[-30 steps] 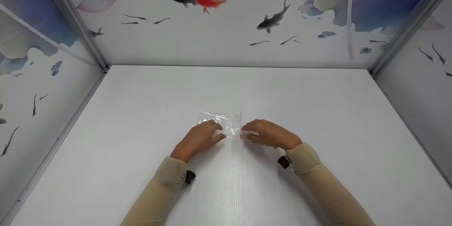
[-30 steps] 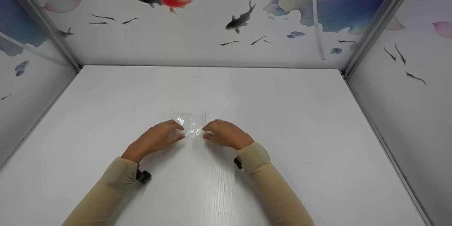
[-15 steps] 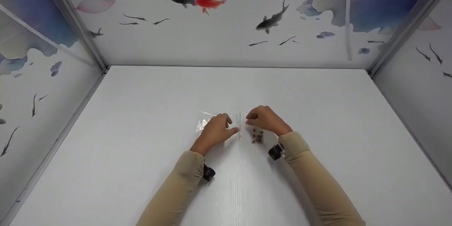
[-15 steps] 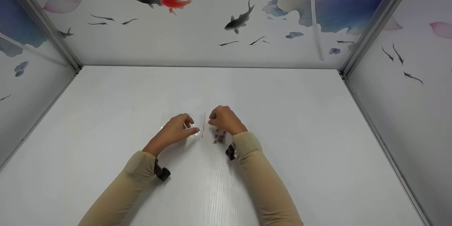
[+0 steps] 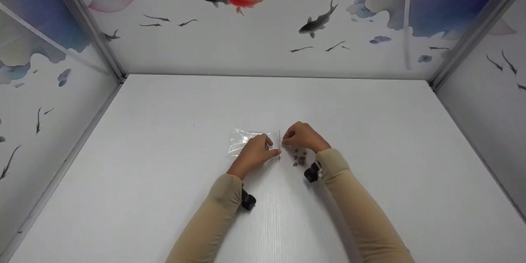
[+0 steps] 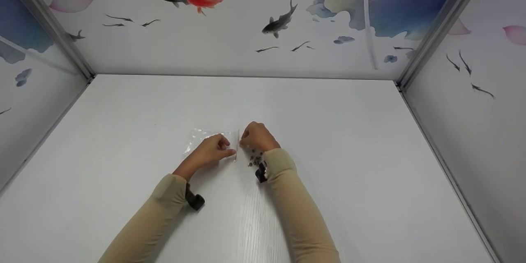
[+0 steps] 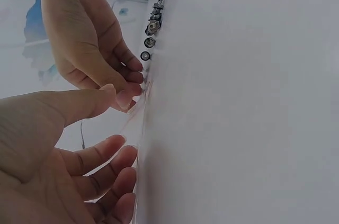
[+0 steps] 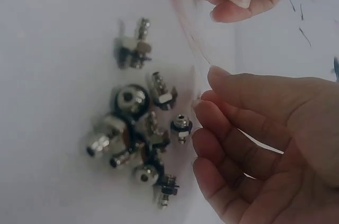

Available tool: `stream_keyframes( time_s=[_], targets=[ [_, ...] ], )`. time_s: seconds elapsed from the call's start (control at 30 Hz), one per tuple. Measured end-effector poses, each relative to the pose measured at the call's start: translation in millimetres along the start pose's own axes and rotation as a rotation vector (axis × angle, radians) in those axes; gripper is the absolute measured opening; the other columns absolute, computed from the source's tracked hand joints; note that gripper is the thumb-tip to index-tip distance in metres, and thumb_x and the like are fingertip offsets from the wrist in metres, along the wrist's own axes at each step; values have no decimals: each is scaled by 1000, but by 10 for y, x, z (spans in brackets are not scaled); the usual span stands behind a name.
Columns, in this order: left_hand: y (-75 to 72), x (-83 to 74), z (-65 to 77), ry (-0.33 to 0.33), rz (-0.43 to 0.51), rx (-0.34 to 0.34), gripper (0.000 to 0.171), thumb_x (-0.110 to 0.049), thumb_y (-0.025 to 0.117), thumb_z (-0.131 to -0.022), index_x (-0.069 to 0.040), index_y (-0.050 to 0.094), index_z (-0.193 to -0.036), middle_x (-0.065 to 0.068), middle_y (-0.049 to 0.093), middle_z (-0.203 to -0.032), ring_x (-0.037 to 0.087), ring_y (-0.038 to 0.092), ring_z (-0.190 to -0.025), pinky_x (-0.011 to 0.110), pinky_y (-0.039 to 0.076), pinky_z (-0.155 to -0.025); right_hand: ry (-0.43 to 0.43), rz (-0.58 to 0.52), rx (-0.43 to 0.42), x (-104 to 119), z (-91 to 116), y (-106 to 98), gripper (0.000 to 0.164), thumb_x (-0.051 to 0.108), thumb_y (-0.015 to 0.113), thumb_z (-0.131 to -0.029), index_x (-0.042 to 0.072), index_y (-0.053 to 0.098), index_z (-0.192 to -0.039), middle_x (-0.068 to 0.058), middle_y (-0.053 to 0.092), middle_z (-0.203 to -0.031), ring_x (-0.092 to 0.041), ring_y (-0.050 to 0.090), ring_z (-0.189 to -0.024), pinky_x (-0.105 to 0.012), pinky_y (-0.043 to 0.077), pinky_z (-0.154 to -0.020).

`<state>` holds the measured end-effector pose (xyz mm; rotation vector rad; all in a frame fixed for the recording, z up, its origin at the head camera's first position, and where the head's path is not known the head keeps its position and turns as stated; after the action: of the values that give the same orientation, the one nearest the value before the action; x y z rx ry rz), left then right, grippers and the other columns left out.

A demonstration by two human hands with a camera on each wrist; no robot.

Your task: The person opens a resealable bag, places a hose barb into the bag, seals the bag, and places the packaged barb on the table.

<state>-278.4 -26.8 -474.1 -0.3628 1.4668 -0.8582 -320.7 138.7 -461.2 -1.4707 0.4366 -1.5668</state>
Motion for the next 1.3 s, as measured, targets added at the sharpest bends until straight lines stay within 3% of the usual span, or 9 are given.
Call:
stream_keyframes(
  time_s=[0.23, 0.43, 0.57, 0.77, 1.03, 1.3],
  targets=[
    [9, 61, -14, -10, 55, 1, 34, -29, 69, -88, 0, 62, -106, 12, 63, -103, 18, 55, -84, 32, 48, -76, 27, -18, 7, 45, -25, 43, 16, 17, 71, -85, 3, 75, -91, -7, 70, -86, -13, 55, -69, -24, 44, -62],
    [38, 107, -19, -16, 94, -17, 33, -28, 70, -87, -1, 65, -105, 13, 65, -104, 20, 58, -87, 33, 48, -77, -27, -48, 67, 69, -18, 68, 16, 18, 71, -84, 3, 77, -86, -1, 65, -68, -9, 47, -57, -23, 39, -55],
    [61, 128, -25, -9, 97, -45, 34, -30, 70, -87, -1, 65, -103, 12, 65, -102, 22, 59, -90, 35, 48, -80, -73, -49, 106, 71, -20, 73, 17, 17, 69, -84, 2, 77, -86, 0, 68, -73, -8, 46, -58, -22, 40, -56],
    [85, 139, -33, -2, 91, -96, 30, -29, 72, -85, -3, 67, -98, 10, 66, -95, 20, 59, -86, 34, 48, -79, -23, -85, 126, 36, -41, 64, 19, 20, 68, -86, 6, 77, -93, 0, 71, -84, -9, 50, -66, -23, 41, -61],
    [100, 140, -26, 25, 83, -120, 32, -37, 73, -84, -6, 66, -93, 6, 67, -90, 16, 59, -79, 30, 47, -72, -28, -139, 172, 39, -40, 45, 20, 23, 65, -88, 7, 76, -92, 7, 59, -74, -8, 46, -67, -23, 38, -62],
    [99, 160, -24, 44, 103, -125, 23, -26, 72, -85, -4, 67, -89, 8, 68, -89, 13, 55, -76, 27, 45, -69, -32, -203, 213, 15, -59, 68, 18, 22, 66, -89, 6, 74, -89, 8, 56, -73, -9, 45, -70, -24, 38, -65]
  ],
)
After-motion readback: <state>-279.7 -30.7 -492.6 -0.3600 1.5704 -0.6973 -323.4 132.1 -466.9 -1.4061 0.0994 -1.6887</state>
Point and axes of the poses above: each hand's wrist, its own z-axis away from the middle knuckle, its own y-axis out of the palm, x = y × z, the point moved 2 cm from there along -z, towards the middle knuckle
